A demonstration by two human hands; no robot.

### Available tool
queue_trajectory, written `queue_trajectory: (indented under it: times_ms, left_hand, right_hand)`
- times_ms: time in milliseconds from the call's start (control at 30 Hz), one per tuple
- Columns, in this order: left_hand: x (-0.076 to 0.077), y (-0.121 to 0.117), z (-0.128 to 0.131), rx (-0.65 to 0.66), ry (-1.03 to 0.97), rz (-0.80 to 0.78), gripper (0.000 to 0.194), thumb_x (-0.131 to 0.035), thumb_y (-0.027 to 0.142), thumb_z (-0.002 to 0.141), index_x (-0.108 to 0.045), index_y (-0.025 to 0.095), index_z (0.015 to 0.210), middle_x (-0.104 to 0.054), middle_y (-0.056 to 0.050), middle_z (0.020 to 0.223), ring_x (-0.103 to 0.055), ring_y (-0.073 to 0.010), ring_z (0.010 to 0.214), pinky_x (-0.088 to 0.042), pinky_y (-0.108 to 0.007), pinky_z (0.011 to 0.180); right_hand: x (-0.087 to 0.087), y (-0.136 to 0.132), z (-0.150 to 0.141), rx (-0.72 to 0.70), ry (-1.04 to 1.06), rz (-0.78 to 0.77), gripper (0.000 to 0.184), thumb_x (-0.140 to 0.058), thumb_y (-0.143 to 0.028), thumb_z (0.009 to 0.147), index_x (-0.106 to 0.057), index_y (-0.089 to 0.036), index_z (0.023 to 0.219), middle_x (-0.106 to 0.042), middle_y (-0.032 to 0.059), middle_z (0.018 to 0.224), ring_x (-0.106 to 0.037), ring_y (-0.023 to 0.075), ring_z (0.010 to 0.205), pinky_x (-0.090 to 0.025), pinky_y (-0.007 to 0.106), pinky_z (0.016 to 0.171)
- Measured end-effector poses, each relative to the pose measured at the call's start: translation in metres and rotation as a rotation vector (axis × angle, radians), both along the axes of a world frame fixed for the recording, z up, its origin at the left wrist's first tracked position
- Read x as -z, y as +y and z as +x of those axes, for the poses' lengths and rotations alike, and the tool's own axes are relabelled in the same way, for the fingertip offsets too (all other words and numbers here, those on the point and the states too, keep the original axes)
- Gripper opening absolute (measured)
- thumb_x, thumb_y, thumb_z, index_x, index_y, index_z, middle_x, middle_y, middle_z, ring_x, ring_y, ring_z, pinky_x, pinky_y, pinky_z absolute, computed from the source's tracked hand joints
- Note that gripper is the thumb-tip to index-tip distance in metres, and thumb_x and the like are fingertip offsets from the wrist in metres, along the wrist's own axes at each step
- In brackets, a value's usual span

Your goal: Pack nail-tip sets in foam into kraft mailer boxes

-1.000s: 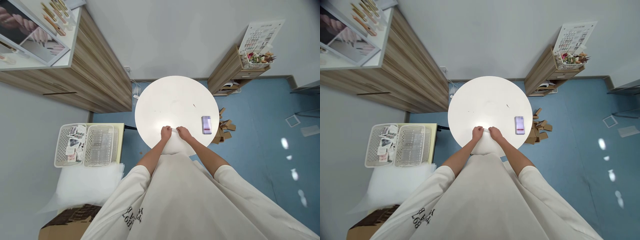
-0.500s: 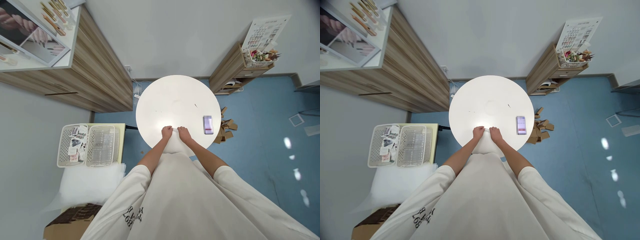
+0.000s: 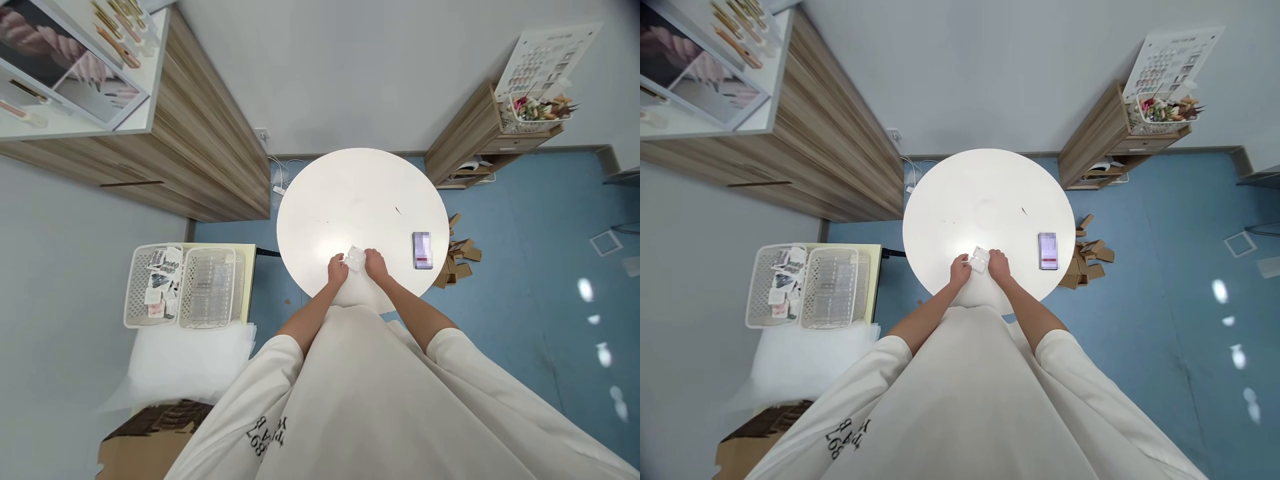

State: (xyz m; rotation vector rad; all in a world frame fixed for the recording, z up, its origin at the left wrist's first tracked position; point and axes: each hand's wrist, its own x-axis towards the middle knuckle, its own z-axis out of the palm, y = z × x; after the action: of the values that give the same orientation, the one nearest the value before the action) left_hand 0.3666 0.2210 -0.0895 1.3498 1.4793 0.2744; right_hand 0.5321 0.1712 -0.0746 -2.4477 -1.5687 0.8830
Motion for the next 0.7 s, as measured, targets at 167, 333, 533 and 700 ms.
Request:
queue_trajectory:
  times_ms: [167,333,533,700]
  left_hand:
    - [0.003,-0.014,-0.016,0.023,0.011,-0.049,0.055,-0.059,0.004,0.081,-0.057,0.017,0.134,-0.065,-0.012,0.132,-0.063,-0.0220,0.120,-0.048,-0.034,0.103]
    - [0.000,-0.023,-0.027,0.052,-0.002,-0.068,0.051,-0.057,0.007,0.083,-0.056,0.019,0.133,-0.064,-0.012,0.134,-0.062,-0.0215,0.121,-0.048,-0.034,0.103]
    - [0.003,-0.030,-0.027,0.089,-0.040,-0.087,0.049,-0.060,0.009,0.082,-0.057,0.021,0.130,-0.064,-0.009,0.135,-0.062,-0.0212,0.122,-0.048,-0.034,0.102]
    - [0.001,-0.021,-0.019,0.119,-0.076,-0.090,0.049,-0.062,0.013,0.082,-0.058,0.022,0.130,-0.060,-0.009,0.142,-0.058,-0.0237,0.128,-0.047,-0.035,0.103]
  right_hand:
    - [0.009,-0.002,0.005,0.171,0.245,0.082,0.055,-0.034,-0.013,0.096,-0.040,-0.017,0.151,-0.059,0.0120,0.134,-0.058,0.0216,0.117,-0.046,0.034,0.100]
    - [0.011,-0.029,-0.010,0.212,0.324,0.033,0.046,-0.039,-0.013,0.093,-0.058,-0.023,0.134,-0.066,0.0066,0.129,-0.062,0.0192,0.115,-0.049,0.035,0.100]
    - [0.014,-0.046,-0.027,0.216,0.376,0.044,0.043,-0.042,-0.015,0.092,-0.061,-0.024,0.129,-0.065,0.0052,0.132,-0.063,0.0167,0.116,-0.050,0.032,0.101]
    - [0.016,-0.032,-0.019,0.240,0.416,0.057,0.045,-0.046,-0.021,0.093,-0.058,-0.021,0.136,-0.061,0.0072,0.140,-0.060,0.0176,0.122,-0.048,0.031,0.104]
